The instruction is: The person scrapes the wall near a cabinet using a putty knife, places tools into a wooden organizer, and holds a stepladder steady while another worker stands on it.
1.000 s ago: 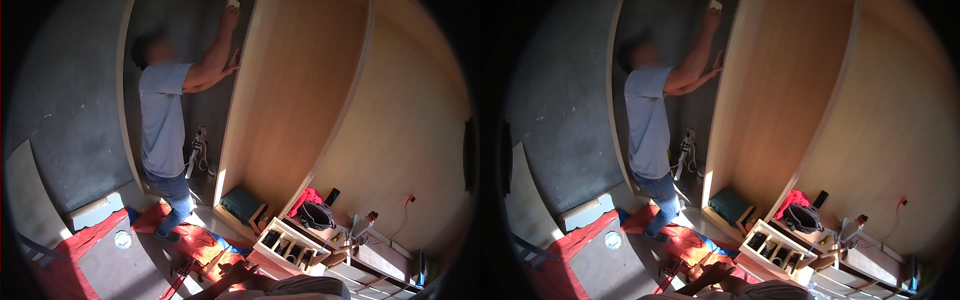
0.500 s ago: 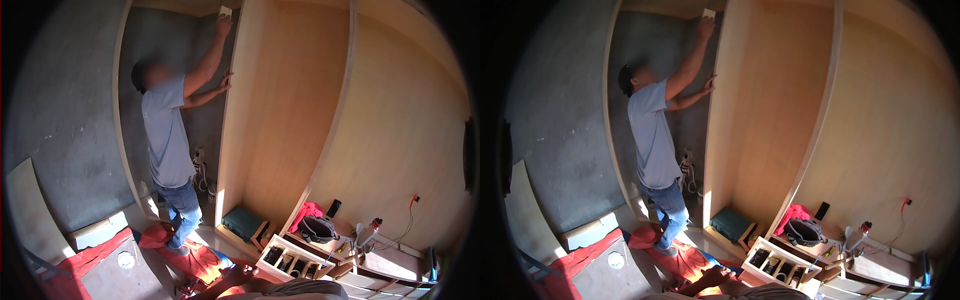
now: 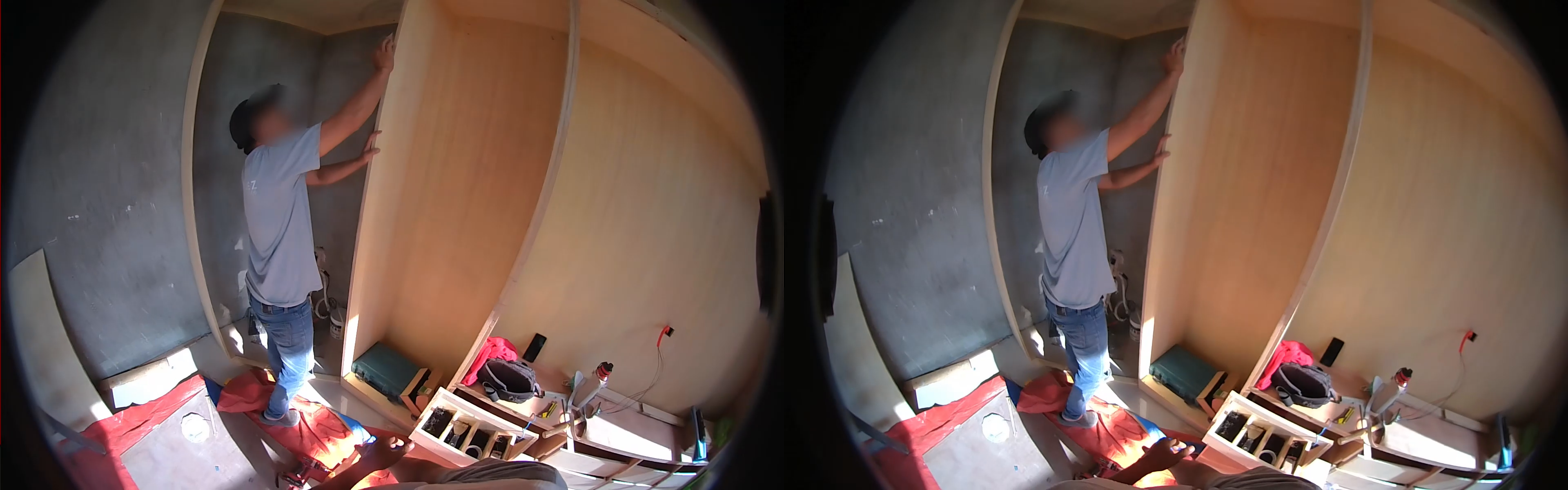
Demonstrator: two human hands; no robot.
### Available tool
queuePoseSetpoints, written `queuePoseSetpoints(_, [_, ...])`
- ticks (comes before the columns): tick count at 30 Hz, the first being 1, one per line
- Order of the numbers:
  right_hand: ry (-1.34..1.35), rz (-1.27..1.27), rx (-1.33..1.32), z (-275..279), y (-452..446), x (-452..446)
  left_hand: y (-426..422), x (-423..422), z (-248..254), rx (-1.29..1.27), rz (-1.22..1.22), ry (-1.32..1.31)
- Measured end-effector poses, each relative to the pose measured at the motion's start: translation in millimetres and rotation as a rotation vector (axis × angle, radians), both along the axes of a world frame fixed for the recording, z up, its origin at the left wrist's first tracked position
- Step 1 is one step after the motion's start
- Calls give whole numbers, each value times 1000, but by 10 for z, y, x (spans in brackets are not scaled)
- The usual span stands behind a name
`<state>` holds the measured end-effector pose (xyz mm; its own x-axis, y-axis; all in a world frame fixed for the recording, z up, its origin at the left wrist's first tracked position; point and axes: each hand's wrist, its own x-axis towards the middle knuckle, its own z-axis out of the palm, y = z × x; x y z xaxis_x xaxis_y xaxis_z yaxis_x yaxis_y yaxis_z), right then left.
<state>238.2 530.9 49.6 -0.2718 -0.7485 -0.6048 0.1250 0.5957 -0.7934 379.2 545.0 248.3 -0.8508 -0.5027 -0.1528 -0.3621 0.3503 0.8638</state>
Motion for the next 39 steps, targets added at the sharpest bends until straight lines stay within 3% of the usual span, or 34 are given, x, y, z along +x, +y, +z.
queuePoseSetpoints(2, [12,-1,5,-21,48,10,70,9,-96,-227,-1,81])
queuePoseSetpoints(4, [21,-1,16,-59,103,47,233,125,53,-134,156,235])
queuePoseSetpoints(5, [28,0,16,-74,142,74,142,60,-147,-54,61,171])
queuePoseSetpoints(8, [48,4,35,-117,271,151,216,19,-522,-2,139,218])
queuePoseSetpoints(9, [53,4,38,-108,308,177,184,65,-499,107,52,95])
queuePoseSetpoints(11, [67,5,47,-108,375,243,249,130,-610,-153,96,50])
queuePoseSetpoints(14, [76,1,61,-209,467,344,290,352,-558,-237,118,97])
queuePoseSetpoints(17, [98,15,82,-213,564,457,393,540,-445,8,115,241])
queuePoseSetpoints(18, [108,24,89,-251,595,497,338,475,-671,155,-32,227])
queuePoseSetpoints(19, [108,39,105,-328,657,538,425,533,-577,110,16,187])
queuePoseSetpoints(20, [118,56,116,-388,711,567,420,717,-135,165,-29,149])
queuePoseSetpoints(22, [147,89,142,-446,776,639,334,824,3,158,-144,254])
queuePoseSetpoints(24, [178,119,161,-501,787,654,164,395,-1246,942,-297,429])
queuePoseSetpoints(25, [195,140,169,-489,771,657,176,847,-394,405,-111,333])
queuePoseSetpoints(26, [216,161,173,-489,728,609,74,934,-525,159,-28,367])
queuePoseSetpoints(27, [233,187,179,-582,717,559,-71,1075,-695,145,-32,395])
queuePoseSetpoints(28, [245,206,185,-627,660,462,-151,1373,-630,61,122,392])
queuePoseSetpoints(29, [236,211,211,-702,636,399,-220,1426,-1532,-99,228,238])
queuePoseSetpoints(30, [164,154,242,-794,671,320,-321,1723,-1685,-151,304,19])
queuePoseSetpoints(31, [188,207,317,-739,698,282,-429,2095,-1592,-23,386,-190])
queuePoseSetpoints(32, [214,264,371,-616,660,299,-480,2473,-1857,-59,448,-285])
queuePoseSetpoints(33, [208,279,394,-614,622,282,-464,2906,-1908,121,643,-415])
queuePoseSetpoints(34, [203,282,411,-607,595,282,-410,3342,-1961,137,745,-530])
queuePoseSetpoints(36, [212,265,370,-691,576,249,-33,4346,-2864,240,952,-836])
queuePoseSetpoints(37, [217,314,383,-789,542,185,181,4651,-2590,418,1140,-896])
queuePoseSetpoints(39, [268,397,376,-1106,536,-55,637,5185,-2452,603,1277,-954])
